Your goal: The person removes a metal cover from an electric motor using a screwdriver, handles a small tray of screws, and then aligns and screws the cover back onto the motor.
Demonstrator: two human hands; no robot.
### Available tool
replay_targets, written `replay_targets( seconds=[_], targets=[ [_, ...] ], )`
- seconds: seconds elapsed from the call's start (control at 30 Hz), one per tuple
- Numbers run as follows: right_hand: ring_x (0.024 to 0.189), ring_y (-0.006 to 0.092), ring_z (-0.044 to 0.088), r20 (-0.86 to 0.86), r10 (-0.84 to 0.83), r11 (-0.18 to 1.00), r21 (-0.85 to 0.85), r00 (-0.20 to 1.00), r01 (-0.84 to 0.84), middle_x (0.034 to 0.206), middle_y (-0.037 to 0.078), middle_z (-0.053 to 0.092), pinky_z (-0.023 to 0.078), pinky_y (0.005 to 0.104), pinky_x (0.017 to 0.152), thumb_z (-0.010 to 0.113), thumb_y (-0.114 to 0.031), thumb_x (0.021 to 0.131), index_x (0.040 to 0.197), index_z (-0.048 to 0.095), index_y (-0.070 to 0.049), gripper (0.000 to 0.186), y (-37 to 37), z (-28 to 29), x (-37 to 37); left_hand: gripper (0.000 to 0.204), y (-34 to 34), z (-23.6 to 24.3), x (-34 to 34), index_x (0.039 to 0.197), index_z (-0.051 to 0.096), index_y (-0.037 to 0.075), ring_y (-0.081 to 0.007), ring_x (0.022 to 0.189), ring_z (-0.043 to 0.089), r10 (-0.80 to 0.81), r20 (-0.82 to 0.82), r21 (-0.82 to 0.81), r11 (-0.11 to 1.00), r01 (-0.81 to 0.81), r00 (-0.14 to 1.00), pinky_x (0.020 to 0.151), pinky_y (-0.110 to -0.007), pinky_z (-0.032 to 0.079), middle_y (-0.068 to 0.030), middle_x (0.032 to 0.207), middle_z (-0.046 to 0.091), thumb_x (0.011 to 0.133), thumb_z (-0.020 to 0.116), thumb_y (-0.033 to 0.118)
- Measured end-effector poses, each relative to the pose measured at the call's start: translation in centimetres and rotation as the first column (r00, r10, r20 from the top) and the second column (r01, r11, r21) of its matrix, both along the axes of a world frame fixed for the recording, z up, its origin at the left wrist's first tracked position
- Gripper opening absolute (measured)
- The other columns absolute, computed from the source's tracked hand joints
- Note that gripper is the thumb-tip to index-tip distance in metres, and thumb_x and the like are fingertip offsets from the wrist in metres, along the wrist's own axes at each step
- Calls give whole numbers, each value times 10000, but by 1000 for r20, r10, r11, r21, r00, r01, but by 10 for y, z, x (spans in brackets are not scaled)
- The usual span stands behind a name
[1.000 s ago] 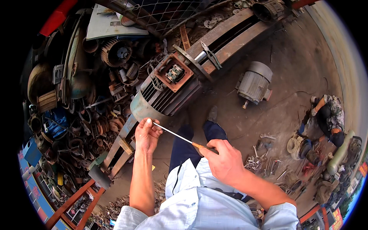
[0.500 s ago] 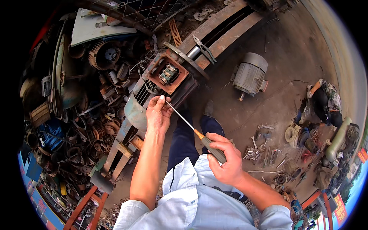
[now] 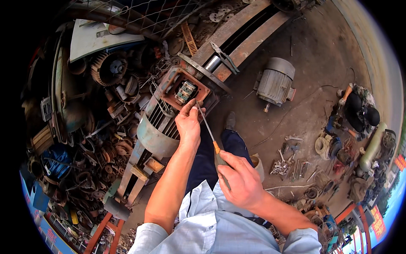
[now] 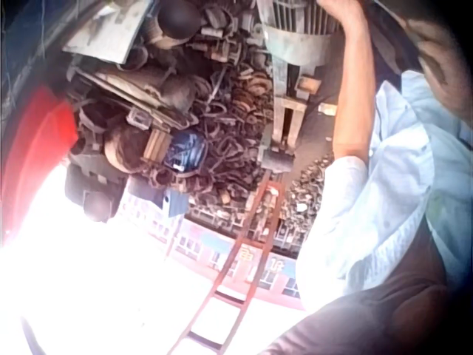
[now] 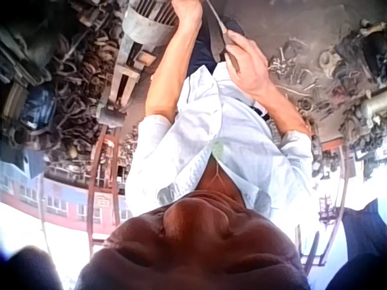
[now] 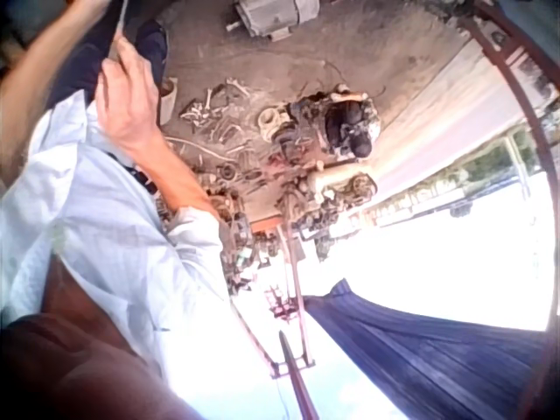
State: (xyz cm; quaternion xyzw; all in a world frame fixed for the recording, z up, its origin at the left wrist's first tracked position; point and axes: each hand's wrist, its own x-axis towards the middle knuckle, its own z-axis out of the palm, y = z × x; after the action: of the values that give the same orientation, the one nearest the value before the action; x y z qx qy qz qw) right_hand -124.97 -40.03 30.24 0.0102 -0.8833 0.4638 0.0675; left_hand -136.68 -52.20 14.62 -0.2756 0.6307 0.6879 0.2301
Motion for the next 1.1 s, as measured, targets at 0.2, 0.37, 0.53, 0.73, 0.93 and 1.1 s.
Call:
replay_targets(
  seconds=[0.2,0.37,0.53,0.73,0.93,1.1],
  targets=[
    [874,362,659,21,18,999,44,1000,-19,1084,256,619,565,381,734,732,57,700,963,602,63,294,2,-2,-24,379,11,8,-18,1335,508,-42,-155,856,638,39,155,80,995,-52,987,735,-305,536,-89,1172,648,966,452,26],
    [866,353,656,25,15,997,70,1000,-17,1067,252,623,565,376,734,721,45,702,960,621,64,277,3,-4,-39,415,10,14,-30,1324,535,18,-109,684,560,80,338,167,975,-144,938,581,-268,457,-28,989,636,920,440,23],
    [851,337,651,-5,25,993,111,1000,-24,1063,248,624,565,367,706,693,26,728,942,625,71,229,2,-12,-48,421,5,10,-42,1321,533,60,-85,546,458,26,405,241,961,-134,914,489,-251,398,11,807,558,908,454,39],
    [844,310,642,0,37,991,127,999,-36,1059,244,623,560,354,674,679,-5,757,922,628,70,188,6,-17,-56,391,2,13,-50,1293,539,75,-85,512,406,-34,469,275,955,-109,882,459,-242,327,-8,767,544,912,453,72],
    [841,359,641,61,68,992,103,996,-74,1068,252,616,558,393,724,672,59,712,936,616,52,231,8,-11,-63,386,0,8,-51,1295,542,78,-84,509,404,-34,487,291,948,-125,873,458,-241,331,-9,763,545,918,457,75],
    [823,285,621,45,129,975,176,991,-135,1071,234,616,547,331,693,642,-39,745,911,608,38,186,15,-10,-72,385,0,7,-48,1307,533,80,-83,511,408,-17,469,296,945,-139,883,458,-243,339,-8,759,547,928,467,86]
  ],
)
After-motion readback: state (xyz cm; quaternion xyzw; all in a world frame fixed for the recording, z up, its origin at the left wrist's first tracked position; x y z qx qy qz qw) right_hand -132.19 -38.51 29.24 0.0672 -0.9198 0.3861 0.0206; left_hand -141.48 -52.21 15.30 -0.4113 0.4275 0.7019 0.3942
